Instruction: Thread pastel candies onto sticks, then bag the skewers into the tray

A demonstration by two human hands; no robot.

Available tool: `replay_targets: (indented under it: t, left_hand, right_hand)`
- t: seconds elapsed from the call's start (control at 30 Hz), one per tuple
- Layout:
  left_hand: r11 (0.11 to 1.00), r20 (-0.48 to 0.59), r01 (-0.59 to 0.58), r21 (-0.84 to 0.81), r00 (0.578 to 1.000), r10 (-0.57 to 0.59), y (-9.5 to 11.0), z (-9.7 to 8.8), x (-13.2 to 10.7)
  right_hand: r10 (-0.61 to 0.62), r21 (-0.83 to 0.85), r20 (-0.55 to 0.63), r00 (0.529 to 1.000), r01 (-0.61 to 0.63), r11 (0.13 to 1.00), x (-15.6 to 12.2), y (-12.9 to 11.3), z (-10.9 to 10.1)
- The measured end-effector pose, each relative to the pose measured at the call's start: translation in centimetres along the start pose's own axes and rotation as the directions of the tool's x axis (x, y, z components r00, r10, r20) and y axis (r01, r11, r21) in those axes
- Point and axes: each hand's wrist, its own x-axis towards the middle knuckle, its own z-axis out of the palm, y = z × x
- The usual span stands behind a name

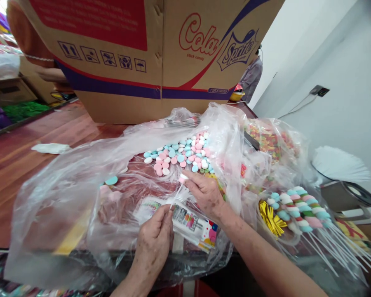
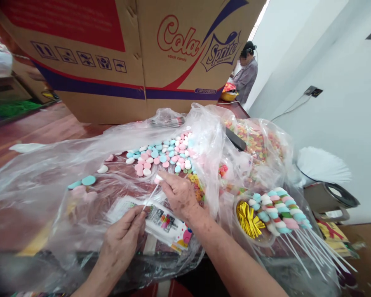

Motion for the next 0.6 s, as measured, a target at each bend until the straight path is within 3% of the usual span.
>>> replay_targets:
  t: [0.2, 0.37, 0.47, 0.6]
  left_hand:
    - [1.0, -0.01, 0.016, 0.009, 1.0, -0.016, 0.0, 0.0, 0.0]
    - [1.0, -0.058, 0.025, 0.008, 0.998, -0.024, 0.2, 0.0, 0.1]
    - [0.996, -0.029, 0.069, -0.053, 0.997, -0.071, 0.2, 0.0, 0.0]
    - [0.989, 0.001, 0.083, -0.122, 0.996, -0.084, 0.2, -0.1, -0.3]
  right_hand:
    - [-0.156, -0.144, 0.009, 0.988, 0.155, 0.977, -1.0, 0.1, 1.4]
    - [-0.263, -0.16, 0.148, 0.953, 0.286, 0.945, -2.5, -1.7, 2.7]
    - [-0.177, -0.203, 0.163, 0.971, 0.209, 0.957, -2.4, -2.3, 0.7]
    - [0.09, -0.36, 0.123, 0.988, -0.04, 0.932, -1.2, -1.3, -4.9]
